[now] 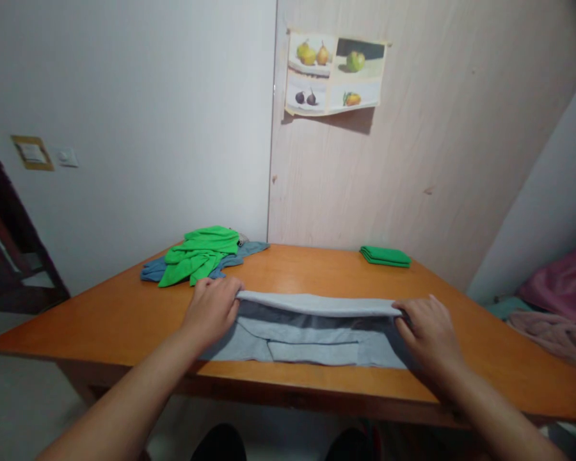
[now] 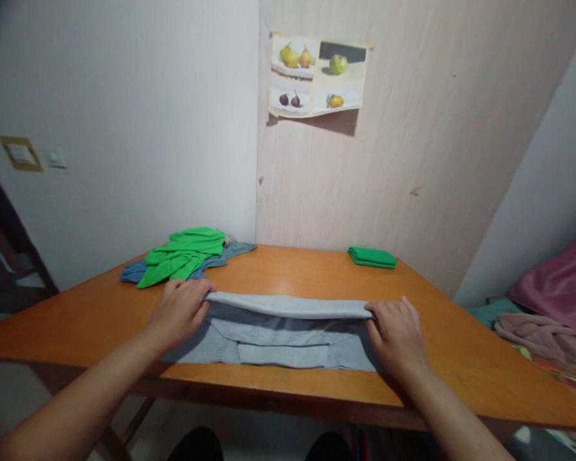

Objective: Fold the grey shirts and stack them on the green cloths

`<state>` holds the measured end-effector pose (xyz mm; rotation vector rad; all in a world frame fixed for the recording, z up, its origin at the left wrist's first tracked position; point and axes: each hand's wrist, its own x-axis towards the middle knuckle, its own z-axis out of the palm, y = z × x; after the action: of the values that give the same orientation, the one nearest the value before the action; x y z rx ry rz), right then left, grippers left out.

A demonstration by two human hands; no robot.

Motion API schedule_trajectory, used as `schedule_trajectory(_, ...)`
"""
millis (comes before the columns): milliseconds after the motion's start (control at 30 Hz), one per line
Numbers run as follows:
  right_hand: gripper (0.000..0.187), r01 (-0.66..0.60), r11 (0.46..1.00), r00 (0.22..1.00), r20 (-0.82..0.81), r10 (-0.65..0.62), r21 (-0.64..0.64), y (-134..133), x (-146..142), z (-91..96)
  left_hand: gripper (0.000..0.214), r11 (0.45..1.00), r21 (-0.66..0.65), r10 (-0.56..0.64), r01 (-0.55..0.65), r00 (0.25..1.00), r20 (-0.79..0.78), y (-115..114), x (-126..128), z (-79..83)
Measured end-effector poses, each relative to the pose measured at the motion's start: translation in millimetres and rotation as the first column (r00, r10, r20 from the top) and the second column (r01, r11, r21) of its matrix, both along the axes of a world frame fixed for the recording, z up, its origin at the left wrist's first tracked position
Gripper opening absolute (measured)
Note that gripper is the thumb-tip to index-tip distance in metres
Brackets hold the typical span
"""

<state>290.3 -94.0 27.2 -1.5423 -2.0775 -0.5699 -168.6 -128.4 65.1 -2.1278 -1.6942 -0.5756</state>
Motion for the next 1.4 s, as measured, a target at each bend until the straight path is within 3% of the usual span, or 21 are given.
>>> schedule_trajectory(300, 0.023, -0.026, 0.996, 1.0, -0.012, 0.027, 0.091, -39.6, 5.6, -16.8, 0.026, 0.992, 0.085, -0.092, 0.092, 0.996, -0.002, -41.2, -4.4, -18.3)
schedule_trajectory(467, 0.025, -0.025, 0.996, 0.999, -0.019, 0.027, 0.086, -54.6, 9.5, -27.7, 0.028, 0.989, 0.071, -0.129, 0.128, 0.992, -0.004, -50.2, -9.8, -29.8)
schedule_trajectory(733, 0.025, -0.089, 0.994, 0.996, -0.024, 0.091, 0.071, -64.4, 16.1, -45.1, 0.026, 0.96, 0.006, -0.281, 0.281, 0.96, 0.005, -55.6, -19.0, -47.7)
schedule_trajectory(1033, 0.026, -0.004, 1.0, 0.998, -0.07, 0.003, -0.004, -63.7, 24.2, -51.4, 0.025, 0.949, -0.02, -0.313, 0.314, 0.949, 0.034, -54.5, -26.9, -49.8)
schedule_trajectory(1400, 0.032, 0.113, 0.99, 0.985, -0.118, -0.123, -0.086, -66.6, 36.3, -50.1, 0.025, 0.95, -0.089, -0.298, 0.3, 0.954, 0.031, -58.8, -28.6, -41.5)
